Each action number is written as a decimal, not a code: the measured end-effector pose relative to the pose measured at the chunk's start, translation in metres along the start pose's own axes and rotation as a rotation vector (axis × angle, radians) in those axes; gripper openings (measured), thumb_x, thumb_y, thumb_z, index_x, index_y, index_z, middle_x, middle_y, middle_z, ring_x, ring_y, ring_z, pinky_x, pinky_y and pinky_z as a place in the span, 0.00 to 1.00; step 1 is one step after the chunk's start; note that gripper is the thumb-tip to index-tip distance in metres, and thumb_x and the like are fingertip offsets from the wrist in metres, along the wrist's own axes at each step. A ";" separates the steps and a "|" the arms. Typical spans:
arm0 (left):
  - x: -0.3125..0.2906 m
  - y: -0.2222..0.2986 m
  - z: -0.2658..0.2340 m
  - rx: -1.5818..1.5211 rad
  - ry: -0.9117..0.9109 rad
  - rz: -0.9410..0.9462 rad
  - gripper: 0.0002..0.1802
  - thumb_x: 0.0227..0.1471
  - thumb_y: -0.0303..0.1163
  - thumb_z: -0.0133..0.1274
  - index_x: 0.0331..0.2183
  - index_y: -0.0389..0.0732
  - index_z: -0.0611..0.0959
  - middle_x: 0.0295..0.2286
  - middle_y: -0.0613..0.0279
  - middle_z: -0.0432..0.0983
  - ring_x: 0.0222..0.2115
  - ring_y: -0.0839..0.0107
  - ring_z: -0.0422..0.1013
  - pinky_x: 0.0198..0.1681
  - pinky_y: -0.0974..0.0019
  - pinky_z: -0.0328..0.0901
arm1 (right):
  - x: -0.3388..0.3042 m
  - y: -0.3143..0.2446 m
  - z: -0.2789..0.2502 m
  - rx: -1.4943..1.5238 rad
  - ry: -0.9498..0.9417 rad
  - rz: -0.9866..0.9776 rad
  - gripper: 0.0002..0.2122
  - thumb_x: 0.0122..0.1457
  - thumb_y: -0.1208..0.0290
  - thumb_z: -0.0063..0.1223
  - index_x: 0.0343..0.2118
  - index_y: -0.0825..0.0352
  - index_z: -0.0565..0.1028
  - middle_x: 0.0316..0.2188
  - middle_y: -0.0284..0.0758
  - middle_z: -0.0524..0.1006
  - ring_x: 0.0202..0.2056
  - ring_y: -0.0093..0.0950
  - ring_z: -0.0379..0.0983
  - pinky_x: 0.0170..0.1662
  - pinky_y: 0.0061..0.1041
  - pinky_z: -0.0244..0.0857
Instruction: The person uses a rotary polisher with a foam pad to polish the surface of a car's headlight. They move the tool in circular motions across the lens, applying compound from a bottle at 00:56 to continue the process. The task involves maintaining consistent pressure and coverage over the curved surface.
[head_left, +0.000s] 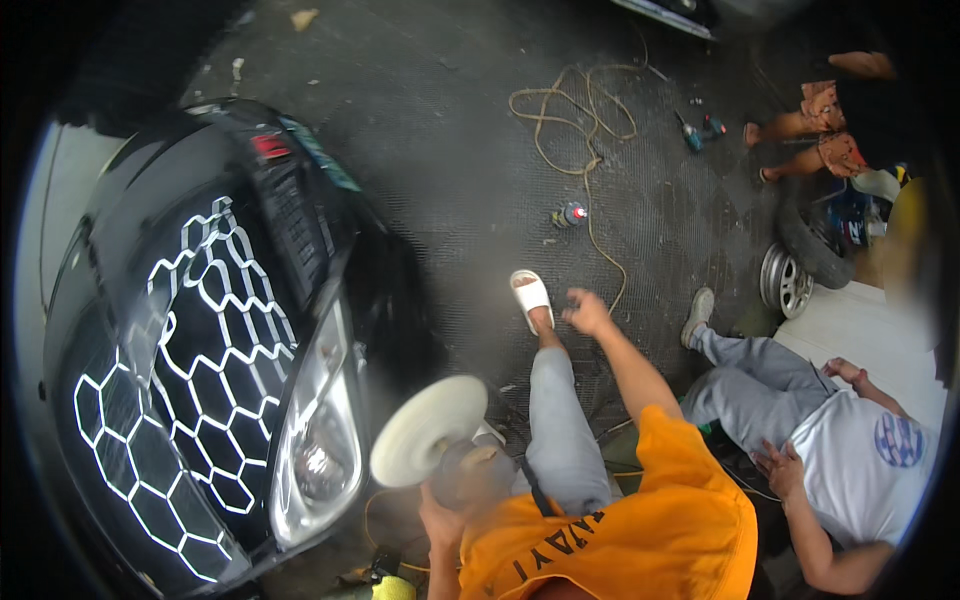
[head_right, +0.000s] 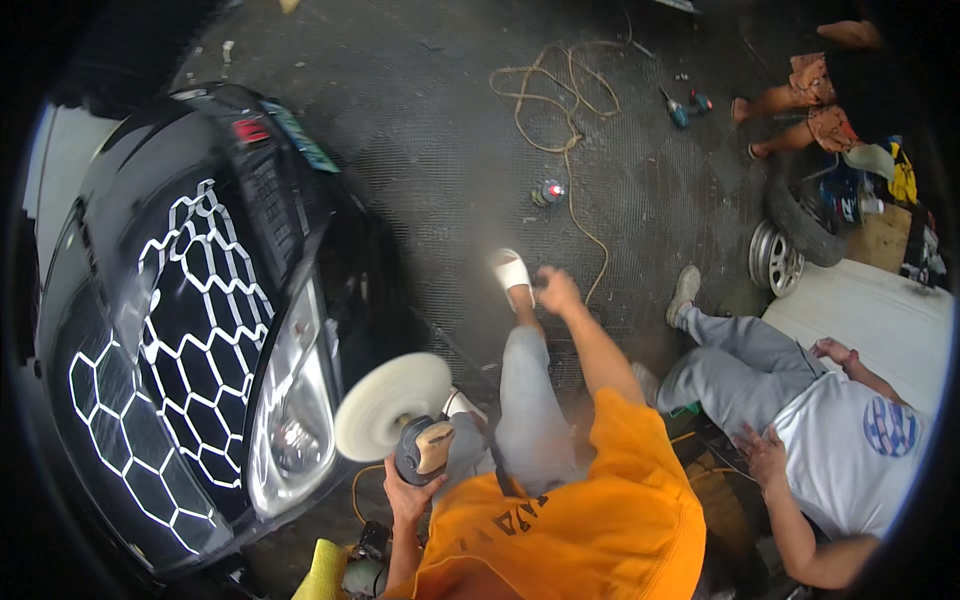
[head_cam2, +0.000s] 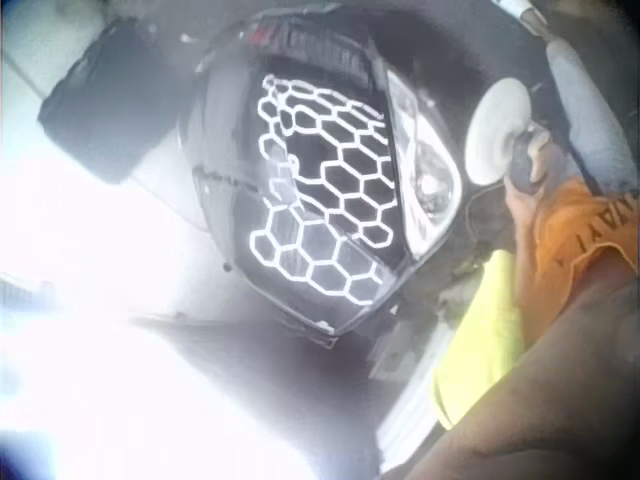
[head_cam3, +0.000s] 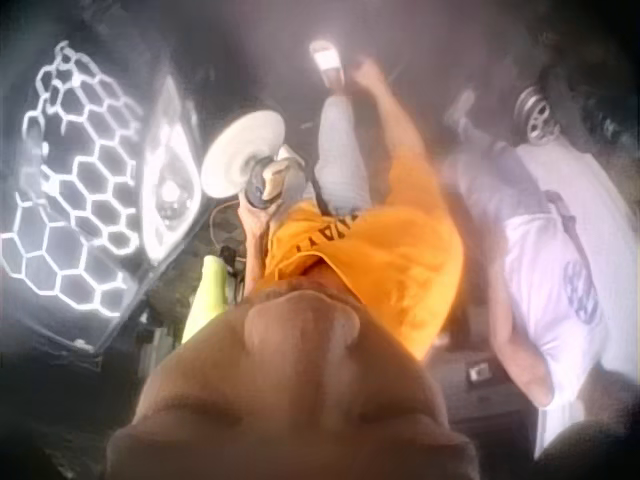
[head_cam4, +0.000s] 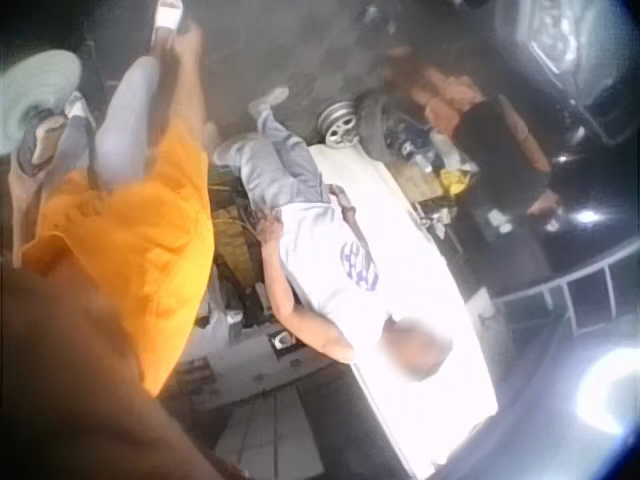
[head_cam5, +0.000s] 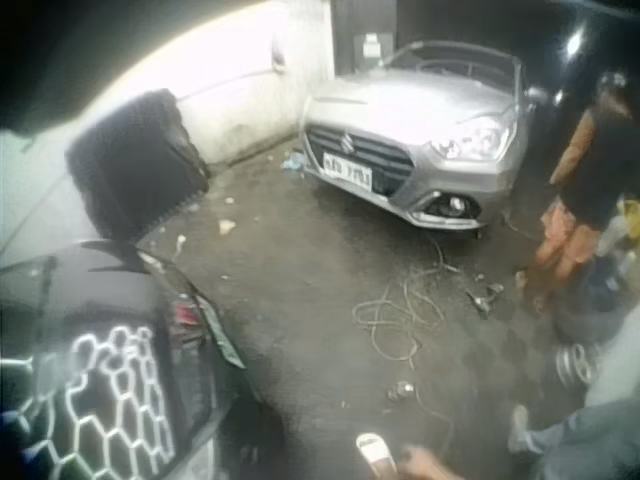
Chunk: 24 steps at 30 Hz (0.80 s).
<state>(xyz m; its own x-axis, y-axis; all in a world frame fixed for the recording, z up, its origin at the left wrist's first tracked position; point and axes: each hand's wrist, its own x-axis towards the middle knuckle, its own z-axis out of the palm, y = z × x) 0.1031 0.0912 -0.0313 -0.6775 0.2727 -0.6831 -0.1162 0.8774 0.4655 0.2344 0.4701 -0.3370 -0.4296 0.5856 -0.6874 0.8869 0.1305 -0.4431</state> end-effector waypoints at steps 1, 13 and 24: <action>0.016 -0.001 0.019 -0.008 -0.002 -0.052 0.50 0.25 0.40 0.76 0.50 0.36 0.69 0.40 0.45 0.78 0.43 0.54 0.75 0.47 0.56 0.68 | 0.039 0.005 -0.024 -0.014 0.043 0.060 0.28 0.48 0.62 0.66 0.53 0.63 0.73 0.49 0.47 0.75 0.51 0.44 0.72 0.54 0.39 0.66; 0.139 -0.025 0.148 -0.070 -0.109 -0.298 0.50 0.24 0.34 0.75 0.51 0.35 0.68 0.42 0.48 0.77 0.44 0.59 0.74 0.49 0.58 0.67 | 0.337 0.051 -0.039 -0.422 0.059 0.336 0.36 0.47 0.48 0.64 0.58 0.59 0.68 0.54 0.47 0.72 0.56 0.42 0.68 0.56 0.39 0.65; 0.077 -0.052 0.127 -0.172 0.001 -0.367 0.51 0.22 0.36 0.76 0.50 0.36 0.68 0.39 0.46 0.77 0.42 0.55 0.75 0.46 0.55 0.68 | 0.215 0.104 0.068 0.076 0.121 0.646 0.37 0.49 0.62 0.62 0.60 0.67 0.57 0.56 0.52 0.69 0.51 0.51 0.72 0.48 0.43 0.73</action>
<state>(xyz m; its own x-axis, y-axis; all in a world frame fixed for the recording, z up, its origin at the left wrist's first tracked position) 0.1497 0.1170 -0.1793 -0.5692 -0.0468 -0.8209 -0.4705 0.8373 0.2785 0.2224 0.5548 -0.5699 0.2114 0.6134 -0.7610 0.9435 -0.3314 -0.0050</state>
